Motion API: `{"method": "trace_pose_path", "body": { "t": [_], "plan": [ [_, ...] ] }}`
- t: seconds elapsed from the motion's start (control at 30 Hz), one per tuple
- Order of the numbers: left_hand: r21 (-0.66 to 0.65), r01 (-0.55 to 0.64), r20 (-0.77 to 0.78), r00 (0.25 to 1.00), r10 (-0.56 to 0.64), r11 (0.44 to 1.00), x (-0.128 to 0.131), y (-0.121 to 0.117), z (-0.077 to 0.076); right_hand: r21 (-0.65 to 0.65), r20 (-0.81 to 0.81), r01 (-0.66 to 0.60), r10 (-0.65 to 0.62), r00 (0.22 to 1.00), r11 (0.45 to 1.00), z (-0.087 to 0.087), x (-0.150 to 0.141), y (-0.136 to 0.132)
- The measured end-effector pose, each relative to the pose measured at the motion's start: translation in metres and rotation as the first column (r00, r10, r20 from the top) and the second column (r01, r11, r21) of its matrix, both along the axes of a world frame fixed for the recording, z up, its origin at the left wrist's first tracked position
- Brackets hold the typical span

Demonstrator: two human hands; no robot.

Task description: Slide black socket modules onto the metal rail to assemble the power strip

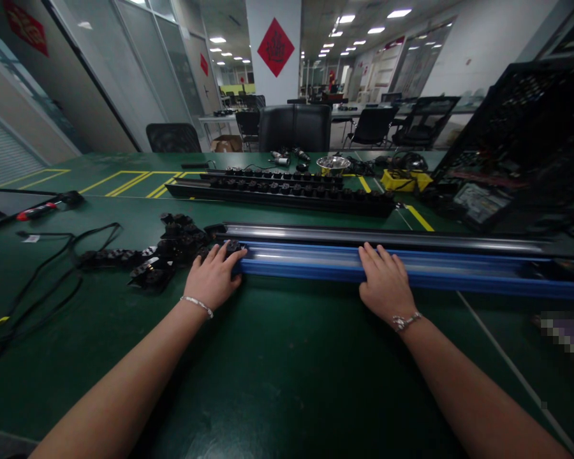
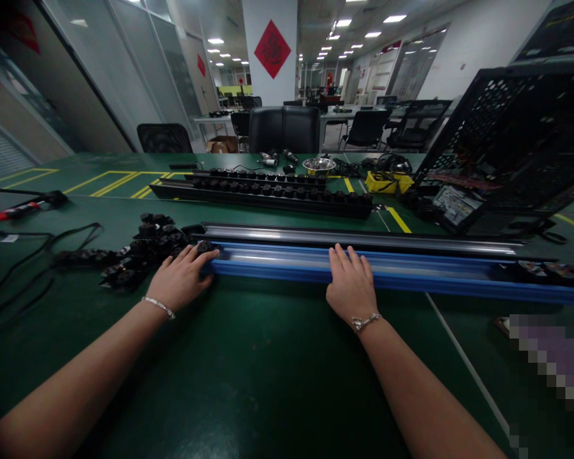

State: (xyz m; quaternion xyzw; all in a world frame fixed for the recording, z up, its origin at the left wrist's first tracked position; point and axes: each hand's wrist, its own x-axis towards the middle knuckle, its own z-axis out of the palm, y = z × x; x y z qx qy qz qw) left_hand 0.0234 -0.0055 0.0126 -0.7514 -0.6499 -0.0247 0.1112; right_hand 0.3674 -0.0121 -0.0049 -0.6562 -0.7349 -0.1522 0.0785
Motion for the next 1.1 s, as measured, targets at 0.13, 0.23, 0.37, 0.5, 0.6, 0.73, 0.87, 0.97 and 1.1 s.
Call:
{"method": "trace_pose_path", "body": {
  "t": [0.13, 0.23, 0.37, 0.5, 0.6, 0.73, 0.87, 0.97, 1.1],
  "plan": [
    [-0.008, -0.009, -0.003, 1.000, 0.009, 1.000, -0.004, 0.000, 0.000, 0.011, -0.001, -0.005, 0.005, 1.000, 1.000, -0.001, 0.000, 0.000],
    [-0.007, -0.016, -0.003, 1.000, 0.016, 1.000, -0.006, 0.001, -0.001, 0.015, -0.004, -0.006, 0.006, 1.000, 1.000, -0.001, 0.000, 0.000],
    [0.003, -0.018, 0.001, 1.000, 0.018, 1.000, -0.009, 0.002, -0.003, 0.010, -0.009, -0.007, 0.007, 1.000, 1.000, -0.001, 0.000, 0.000],
    [-0.010, -0.049, 0.016, 0.999, 0.050, 0.999, -0.013, 0.003, -0.002, 0.007, -0.013, -0.012, 0.012, 1.000, 1.000, -0.001, 0.000, 0.000],
    [-0.032, -0.074, 0.025, 0.997, 0.075, 0.997, -0.015, 0.002, -0.001, -0.002, -0.014, -0.008, 0.008, 1.000, 1.000, 0.000, 0.000, 0.000],
    [-0.030, -0.068, 0.031, 0.997, 0.069, 0.997, -0.017, 0.002, 0.000, -0.006, -0.013, -0.003, 0.003, 1.000, 1.000, 0.002, -0.001, -0.001],
    [-0.002, -0.111, 0.052, 0.992, 0.111, 0.994, -0.027, 0.002, 0.000, 0.006, -0.012, -0.016, 0.017, 1.000, 1.000, 0.001, -0.001, -0.001],
    [0.015, -0.143, 0.053, 0.988, 0.142, 0.990, -0.037, -0.001, -0.002, 0.018, -0.016, -0.018, 0.019, 1.000, 1.000, 0.000, 0.000, -0.001],
    [0.059, -0.127, 0.052, 0.991, 0.124, 0.990, -0.039, -0.003, -0.003, 0.028, -0.010, -0.018, 0.018, 1.000, 0.999, -0.001, 0.000, -0.001]
  ]
}}
